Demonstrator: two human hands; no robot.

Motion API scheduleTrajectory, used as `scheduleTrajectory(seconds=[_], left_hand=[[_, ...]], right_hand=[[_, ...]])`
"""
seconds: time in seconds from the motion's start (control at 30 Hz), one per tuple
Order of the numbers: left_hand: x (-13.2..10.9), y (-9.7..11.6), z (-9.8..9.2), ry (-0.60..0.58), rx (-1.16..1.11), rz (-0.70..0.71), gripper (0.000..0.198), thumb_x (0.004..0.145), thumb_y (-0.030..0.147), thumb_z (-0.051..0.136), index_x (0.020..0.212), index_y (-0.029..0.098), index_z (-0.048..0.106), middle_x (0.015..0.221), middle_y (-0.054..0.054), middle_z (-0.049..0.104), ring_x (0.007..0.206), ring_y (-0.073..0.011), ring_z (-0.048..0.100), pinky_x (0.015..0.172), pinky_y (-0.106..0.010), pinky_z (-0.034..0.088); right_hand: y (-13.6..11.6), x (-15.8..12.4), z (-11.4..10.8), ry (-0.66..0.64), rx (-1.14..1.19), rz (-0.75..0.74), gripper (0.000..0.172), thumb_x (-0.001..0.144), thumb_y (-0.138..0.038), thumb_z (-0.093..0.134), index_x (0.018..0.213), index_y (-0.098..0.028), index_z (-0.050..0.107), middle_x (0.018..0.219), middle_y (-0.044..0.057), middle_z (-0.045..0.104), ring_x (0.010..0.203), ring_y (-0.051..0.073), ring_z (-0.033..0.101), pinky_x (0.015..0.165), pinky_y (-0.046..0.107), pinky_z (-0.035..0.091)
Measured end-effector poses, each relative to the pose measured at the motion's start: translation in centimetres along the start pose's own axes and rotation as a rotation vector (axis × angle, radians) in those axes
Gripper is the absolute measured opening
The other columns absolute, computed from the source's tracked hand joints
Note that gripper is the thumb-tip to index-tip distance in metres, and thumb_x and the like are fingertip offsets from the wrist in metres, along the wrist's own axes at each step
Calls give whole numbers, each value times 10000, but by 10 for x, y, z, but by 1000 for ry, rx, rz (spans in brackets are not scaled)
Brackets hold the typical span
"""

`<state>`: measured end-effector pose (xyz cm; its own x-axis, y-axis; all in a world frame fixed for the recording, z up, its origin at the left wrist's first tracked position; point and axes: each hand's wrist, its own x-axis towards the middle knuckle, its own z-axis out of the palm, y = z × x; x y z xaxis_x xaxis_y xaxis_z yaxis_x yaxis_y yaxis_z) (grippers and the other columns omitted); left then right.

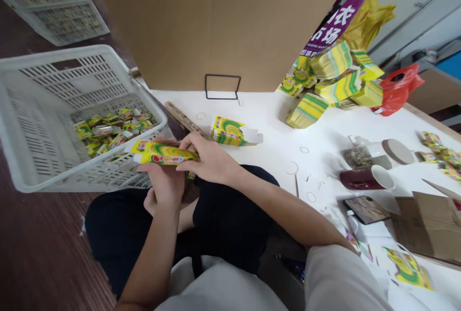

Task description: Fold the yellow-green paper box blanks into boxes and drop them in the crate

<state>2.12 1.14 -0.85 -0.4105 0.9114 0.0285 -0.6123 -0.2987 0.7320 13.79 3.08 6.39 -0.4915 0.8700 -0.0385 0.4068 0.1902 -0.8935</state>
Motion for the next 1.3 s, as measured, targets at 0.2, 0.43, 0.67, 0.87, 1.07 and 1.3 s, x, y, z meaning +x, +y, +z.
scheduleTrajectory(seconds=[0.2,0.43,0.67,0.87,1.07,1.3], left_hand=[[4,-6,-18,162,113,65,370,733,480,873,864,191,682,835,21,671,773,-113,636,799,-242,532],[10,27,-33,-47,450,415,785,705,381,907,1386,284,528,1498,-89,510,1446,-248,459,1242,-411,324],[12,26,-45,-429,905,25,683,664,340,885,1258,203,578,1084,-58,672,1009,-267,667,945,-392,532],[-8,9,-29,-361,920,277,777,732,370,846,1377,230,437,1241,-87,590,1077,-248,646,924,-356,535],[-13,-1,-25,-369,934,501,735,785,309,776,1384,248,355,1281,-99,522,1137,-239,625,951,-377,545],[-6,-6,-30,-417,953,322,656,745,292,748,1298,248,398,1203,-82,526,1053,-247,645,891,-400,567]], right_hand=[[2,6,-8,36,-157,-84,79,921,-266,629,917,-191,606,850,-8,647,766,139,577,728,265,409],[4,6,-20,148,-809,-219,271,1003,-176,494,1070,-238,749,1057,102,720,1032,275,551,944,451,413],[-13,-2,-1,127,-752,-465,435,969,-239,600,1399,-295,569,1458,58,561,1401,268,427,1272,535,219],[3,7,-4,115,58,-20,669,892,-412,702,1477,-204,453,1446,136,559,1347,277,529,1159,492,457],[13,10,-4,-126,351,127,479,884,-492,703,1240,-175,649,1206,99,696,1217,250,625,1124,455,497],[9,5,-8,-119,-45,-158,679,940,-361,614,1572,-237,396,1603,88,452,1491,242,429,1266,441,334]])
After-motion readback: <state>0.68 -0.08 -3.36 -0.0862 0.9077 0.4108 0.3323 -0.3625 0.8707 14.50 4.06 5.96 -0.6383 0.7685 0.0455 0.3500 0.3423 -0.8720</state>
